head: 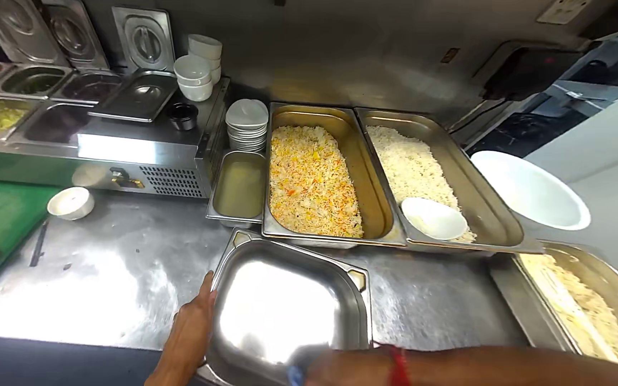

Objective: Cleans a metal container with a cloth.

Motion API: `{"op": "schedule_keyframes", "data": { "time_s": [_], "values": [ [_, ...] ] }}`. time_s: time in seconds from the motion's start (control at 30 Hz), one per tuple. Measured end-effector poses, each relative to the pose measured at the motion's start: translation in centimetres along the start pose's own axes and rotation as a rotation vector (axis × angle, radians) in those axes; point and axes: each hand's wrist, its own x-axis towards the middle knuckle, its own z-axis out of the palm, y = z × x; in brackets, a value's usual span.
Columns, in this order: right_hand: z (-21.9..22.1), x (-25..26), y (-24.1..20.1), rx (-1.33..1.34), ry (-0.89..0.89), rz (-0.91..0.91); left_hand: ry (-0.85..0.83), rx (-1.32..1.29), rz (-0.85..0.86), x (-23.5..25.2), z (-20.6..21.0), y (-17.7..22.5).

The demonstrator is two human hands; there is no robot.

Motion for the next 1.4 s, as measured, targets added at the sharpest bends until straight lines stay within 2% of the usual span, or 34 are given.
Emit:
{"op": "schedule_keyframes", "data": {
  "time_s": [0.07,0.1,0.13,0.2,0.23,0.3,0.33,0.4,0.5,0.57,0.63,0.73,0.83,0.93,1.03,1.13,1.2,1.27,1.33,1.4],
  "values": [
    [-2.5,-2.7,-1.2,-0.072,-0.198,0.124,0.034,-0.009,0.045,0.1,0.6,-0.2],
    [-4.0,-2.9,-2.0,-0.126,-0.255,0.189,0.048,-0.024,0.062,0.1,0.9,-0.2],
    [-5.5,-2.1,-2.7,-0.186,-0.231,0.230,0.055,-0.028,0.069,0.0,0.8,-0.1],
    [-7.9,1.4,-2.7,-0.368,0.022,0.213,0.057,-0.008,0.071,0.0,0.4,0.2],
    [-8.4,3.7,-1.5,-0.489,0.158,0.148,0.071,0.004,0.090,-0.1,0.5,0.3],
    [-8.5,8.1,3.5,-0.727,0.380,-0.004,0.078,0.032,0.115,-0.1,0.5,0.5],
    [-8.3,9.4,5.9,-0.814,0.445,-0.027,0.067,0.047,0.109,-0.1,0.4,0.6],
    [-7.1,8.7,7.9,-0.873,0.439,0.105,0.062,0.058,0.085,-0.4,0.4,0.4],
    [-4.4,3.1,4.4,-0.629,0.124,0.584,0.099,0.029,0.059,-0.9,0.7,-0.3],
    [-3.5,0.8,2.5,-0.472,-0.085,0.709,0.107,0.022,0.062,-1.0,0.6,-0.3],
    [-1.4,-0.4,1.5,-0.356,-0.175,0.617,0.093,0.014,0.045,-1.2,0.7,0.2],
    [1.3,-0.5,-0.3,-0.237,-0.193,0.447,0.096,0.005,-0.007,-1.1,0.9,0.6],
    [2.2,1.0,-2.9,-0.103,-0.154,0.405,0.052,-0.006,-0.059,-1.5,1.0,1.0],
    [2.3,3.8,-3.2,0.040,0.009,0.319,-0.045,-0.031,-0.125,-1.6,0.1,1.6],
    [2.8,6.8,-3.9,0.174,0.289,0.112,-0.058,-0.050,-0.154,-1.7,-0.3,1.5],
    [1.8,6.5,-5.4,0.475,0.349,0.089,-0.024,-0.063,-0.168,-2.0,-0.1,1.5],
    [0.8,3.9,-6.0,0.614,0.419,0.063,0.001,-0.082,-0.147,-2.6,0.2,1.4],
    [-0.5,-0.9,-5.7,0.571,0.617,0.047,0.049,-0.096,-0.078,-3.3,0.6,1.4],
    [-0.5,-6.5,-3.8,0.366,0.954,0.106,0.124,-0.114,-0.003,-3.6,1.4,0.9],
    [0.5,-12.1,-1.1,0.079,1.240,0.350,0.107,-0.126,0.020,-3.5,2.2,0.9]
  ]
}}
